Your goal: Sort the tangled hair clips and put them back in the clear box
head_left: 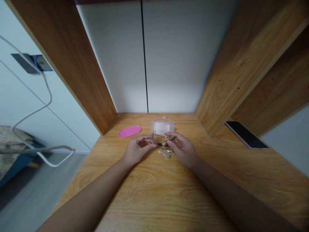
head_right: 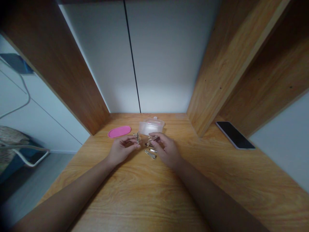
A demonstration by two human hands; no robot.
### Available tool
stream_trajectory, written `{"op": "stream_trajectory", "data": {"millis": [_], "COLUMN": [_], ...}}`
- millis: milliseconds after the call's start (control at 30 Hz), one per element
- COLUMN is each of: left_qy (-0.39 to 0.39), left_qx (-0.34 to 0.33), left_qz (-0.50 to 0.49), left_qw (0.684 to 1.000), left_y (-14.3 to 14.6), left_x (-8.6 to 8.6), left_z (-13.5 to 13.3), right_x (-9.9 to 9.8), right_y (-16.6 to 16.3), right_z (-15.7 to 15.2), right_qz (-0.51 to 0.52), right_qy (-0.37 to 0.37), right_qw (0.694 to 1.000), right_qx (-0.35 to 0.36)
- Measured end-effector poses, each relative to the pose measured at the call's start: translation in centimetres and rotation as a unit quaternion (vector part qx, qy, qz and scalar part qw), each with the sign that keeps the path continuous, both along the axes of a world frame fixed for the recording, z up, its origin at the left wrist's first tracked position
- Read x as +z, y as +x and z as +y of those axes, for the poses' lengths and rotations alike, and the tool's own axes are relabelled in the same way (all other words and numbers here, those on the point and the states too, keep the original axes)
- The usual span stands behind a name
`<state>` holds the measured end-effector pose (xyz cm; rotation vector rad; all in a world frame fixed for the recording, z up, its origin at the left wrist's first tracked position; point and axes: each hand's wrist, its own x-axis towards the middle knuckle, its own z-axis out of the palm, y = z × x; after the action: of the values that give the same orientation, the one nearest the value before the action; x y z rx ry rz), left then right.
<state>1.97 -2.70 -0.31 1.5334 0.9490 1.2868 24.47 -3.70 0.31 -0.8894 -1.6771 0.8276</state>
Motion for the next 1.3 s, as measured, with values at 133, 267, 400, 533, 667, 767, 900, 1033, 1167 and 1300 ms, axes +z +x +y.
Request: {"op": "stream_trajectory", "data": {"millis": [133,267,400,533,667,767,900,1033,1167,1300], "left_qy": [0.033,0.076,0.166,0.216,0.209,0.187,0.169,0.11,0.02,-0.069], "left_qx": [0.044,0.064,0.064,0.045,0.054,0.036,0.021,0.032,0.04,0.046], "left_qz": [0.033,0.085,0.142,0.177,0.173,0.19,0.193,0.148,0.067,-0.066], "left_qw": [0.998,0.991,0.974,0.959,0.961,0.963,0.966,0.982,0.997,0.994], "left_y": [-0.3,-0.5,-0.5,-0.5,-0.5,-0.6,-0.7,-0.6,-0.3,0.2], "left_x": [-0.1,0.2,1.0,1.4,1.4,1.4,1.4,1.1,0.9,1.0], "left_z": [0.3,0.1,-0.2,-0.4,-0.4,-0.4,-0.4,-0.3,-0.1,0.0], "right_x": [-0.2,0.1,0.2,0.6,0.7,0.6,0.7,1.0,1.1,1.1], "right_y": [0.0,-0.2,-0.2,-0.2,-0.1,0.0,0.0,-0.1,-0.1,-0.1], "right_z": [0.4,0.5,0.4,0.2,0.1,0.2,0.1,-0.1,-0.1,-0.1], "right_qz": [0.038,0.067,0.07,0.016,-0.012,-0.02,-0.036,-0.034,-0.033,-0.043], "right_qy": [0.012,0.007,-0.002,0.035,0.058,0.066,0.08,0.092,0.094,0.094], "right_qw": [0.999,0.996,0.993,0.992,0.99,0.989,0.987,0.985,0.984,0.981], "right_qx": [-0.023,-0.066,-0.097,-0.123,-0.127,-0.129,-0.138,-0.145,-0.147,-0.163]}}
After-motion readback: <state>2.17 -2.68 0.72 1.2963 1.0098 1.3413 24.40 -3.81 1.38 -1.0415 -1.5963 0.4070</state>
